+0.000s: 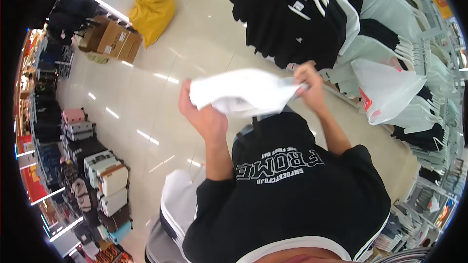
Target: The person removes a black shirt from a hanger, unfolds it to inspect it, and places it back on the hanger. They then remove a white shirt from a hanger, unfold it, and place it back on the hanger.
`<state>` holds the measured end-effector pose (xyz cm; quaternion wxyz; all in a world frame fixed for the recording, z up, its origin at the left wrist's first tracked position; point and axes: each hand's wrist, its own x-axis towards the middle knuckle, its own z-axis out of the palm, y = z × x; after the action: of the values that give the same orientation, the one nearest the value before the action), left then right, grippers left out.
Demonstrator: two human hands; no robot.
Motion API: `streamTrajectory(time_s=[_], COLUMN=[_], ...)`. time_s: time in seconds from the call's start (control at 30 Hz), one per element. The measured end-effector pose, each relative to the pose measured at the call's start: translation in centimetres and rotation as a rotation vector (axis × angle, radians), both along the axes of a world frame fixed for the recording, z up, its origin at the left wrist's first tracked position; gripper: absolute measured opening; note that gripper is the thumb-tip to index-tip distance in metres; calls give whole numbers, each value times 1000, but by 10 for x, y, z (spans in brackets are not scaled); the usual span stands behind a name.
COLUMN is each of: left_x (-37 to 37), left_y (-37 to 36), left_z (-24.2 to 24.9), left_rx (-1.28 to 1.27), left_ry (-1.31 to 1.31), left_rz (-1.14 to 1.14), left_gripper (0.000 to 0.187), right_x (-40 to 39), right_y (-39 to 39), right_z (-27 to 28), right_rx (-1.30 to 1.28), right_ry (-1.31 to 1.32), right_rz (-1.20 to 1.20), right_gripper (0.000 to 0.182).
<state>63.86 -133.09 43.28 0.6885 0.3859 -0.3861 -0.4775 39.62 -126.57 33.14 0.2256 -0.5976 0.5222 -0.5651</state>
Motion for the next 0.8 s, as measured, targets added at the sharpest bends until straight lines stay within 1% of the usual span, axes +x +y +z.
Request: streamTrajectory(time_s=[0.03, 0.07, 0.13, 0.2, 0.23, 0.27, 0.3, 0.33, 0.4, 0.43, 0.5, 0.63, 0.7, 0.8], left_x=[5, 11, 19, 30, 36, 40, 42, 45, 51, 55, 61, 68, 63, 57], left_y=[-4, -10, -30, -55, -74, -95, -116, -137, -183, -206, -251, -327, -361, -413], left_z=[-8, -17, -20, -23, -23, -23, -16, -14, -5, -1, 3, 14, 18, 16], left_rx=[-18, -36, -56, -58, -61, -72, -44, -28, 1, -2, 2, -77, -93, -143], left_ry=[-69, -140, -254, -335, -354, -375, -379, -439, -565, -566, -566, -578, -581, -562], left_rz=[-19, -36, -19, 1, 11, 19, 38, 21, -19, -78, -193, -203, -184, -281], left_gripper=[14, 11, 18, 23, 25, 27, 29, 29, 31, 30, 27, 26, 25, 23], right_x=[25, 43, 74, 100, 111, 122, 133, 143, 160, 165, 166, 165, 167, 170], right_y=[-6, -16, -51, -84, -101, -118, -139, -160, -209, -235, -285, -371, -400, -438], right_z=[0, -9, -14, -12, -14, -12, -6, -3, -1, 1, 4, -9, -3, 13], right_rx=[152, 193, 117, 109, 80, 68, 37, 9, 47, 68, 97, 168, 175, 112], right_ry=[-200, -243, -210, -218, -215, -224, -220, -222, -221, -223, -155, -17, -91, -142], right_rz=[99, 170, 344, 457, 479, 483, 475, 462, 395, 358, 307, 209, 182, 70], right_gripper=[70, 78, 86, 86, 83, 72, 65, 58, 52, 50, 49, 52, 54, 56])
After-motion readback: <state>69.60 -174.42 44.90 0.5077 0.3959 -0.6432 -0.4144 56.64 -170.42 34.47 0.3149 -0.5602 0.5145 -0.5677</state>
